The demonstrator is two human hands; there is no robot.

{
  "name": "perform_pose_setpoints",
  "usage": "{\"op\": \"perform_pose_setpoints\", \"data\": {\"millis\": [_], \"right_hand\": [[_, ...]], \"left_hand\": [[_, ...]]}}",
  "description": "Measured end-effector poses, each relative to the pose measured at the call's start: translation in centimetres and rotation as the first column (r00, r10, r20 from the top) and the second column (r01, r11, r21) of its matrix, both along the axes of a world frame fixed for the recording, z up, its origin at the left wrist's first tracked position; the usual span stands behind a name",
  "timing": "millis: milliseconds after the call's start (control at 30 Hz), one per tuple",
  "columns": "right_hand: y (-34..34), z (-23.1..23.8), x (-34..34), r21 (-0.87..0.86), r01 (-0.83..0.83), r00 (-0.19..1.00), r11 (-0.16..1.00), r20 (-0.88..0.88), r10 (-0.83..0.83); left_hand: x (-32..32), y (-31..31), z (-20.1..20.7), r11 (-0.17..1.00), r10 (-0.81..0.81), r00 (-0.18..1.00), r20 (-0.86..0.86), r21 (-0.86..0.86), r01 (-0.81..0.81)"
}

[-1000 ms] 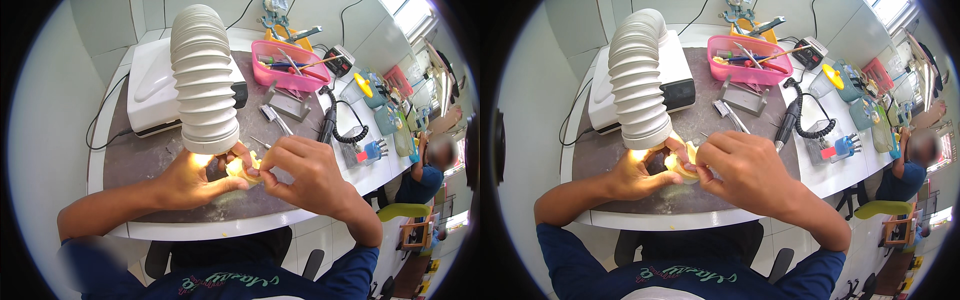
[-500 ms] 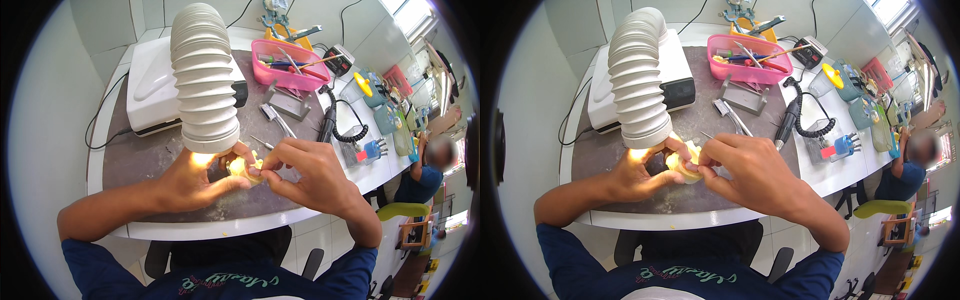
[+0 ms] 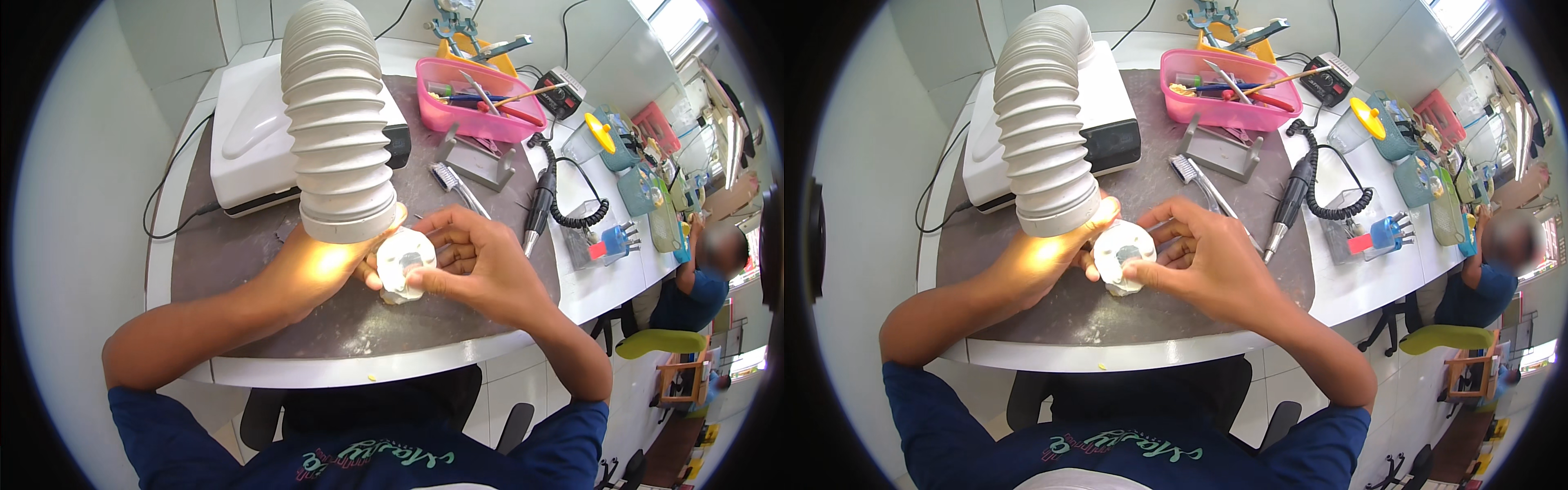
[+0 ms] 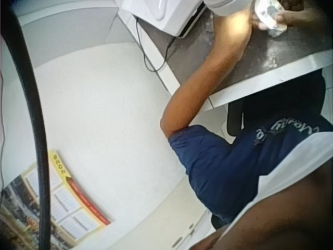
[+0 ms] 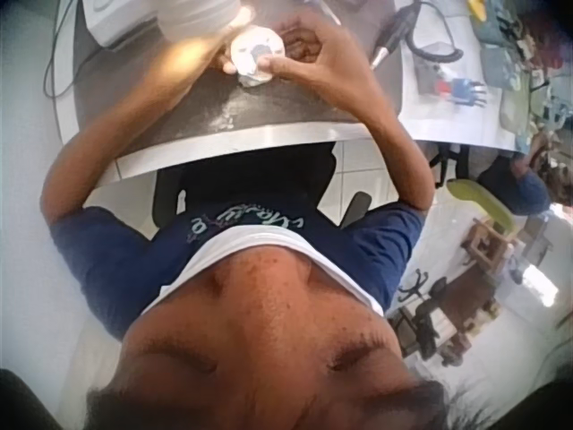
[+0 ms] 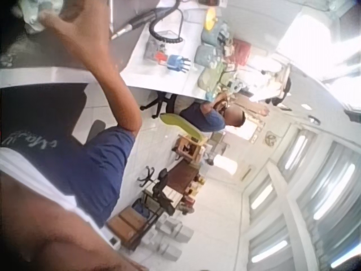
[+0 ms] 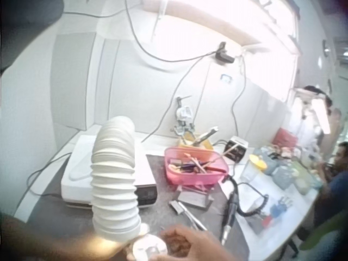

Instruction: The person uses a rotary dental handpiece to carve and shape a small piece of pink wax held in their left hand. They periodically pause to inspect the wax and fit it into a yellow dental cast model on the table. The person also uses a metal probe to adjust the wax within the cast.

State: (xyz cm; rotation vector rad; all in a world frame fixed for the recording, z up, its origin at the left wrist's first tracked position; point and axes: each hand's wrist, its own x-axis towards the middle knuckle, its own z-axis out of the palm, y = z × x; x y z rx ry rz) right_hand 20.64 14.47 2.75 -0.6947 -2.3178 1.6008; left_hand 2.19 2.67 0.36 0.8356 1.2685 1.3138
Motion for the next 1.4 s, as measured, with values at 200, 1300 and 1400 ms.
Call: {"op": "perform_pose_setpoints", "data": {"millis": [200,1300,1400], "right_hand": [[2.1,1.0,-1.2,-0.106,0.092,0.996,0.99,0.008,-0.091],[-1.8,0.2,2.0,0.735,-0.063,0.986,0.676,-0.059,0.155],[-2.0,-0.5,1.8,0.76,-0.007,0.984,0.649,-0.111,0.141]], "left_hand": [[-0.6,0.6,-0.7,0.985,-0.013,1.0,-0.018,0.171,0.016],[1.5,-2.1,0.0,0.882,0.153,0.631,-0.761,0.394,0.261],[1.4,-2.2,-0.1,0.886,0.163,0.621,-0.767,0.39,0.249]]}}
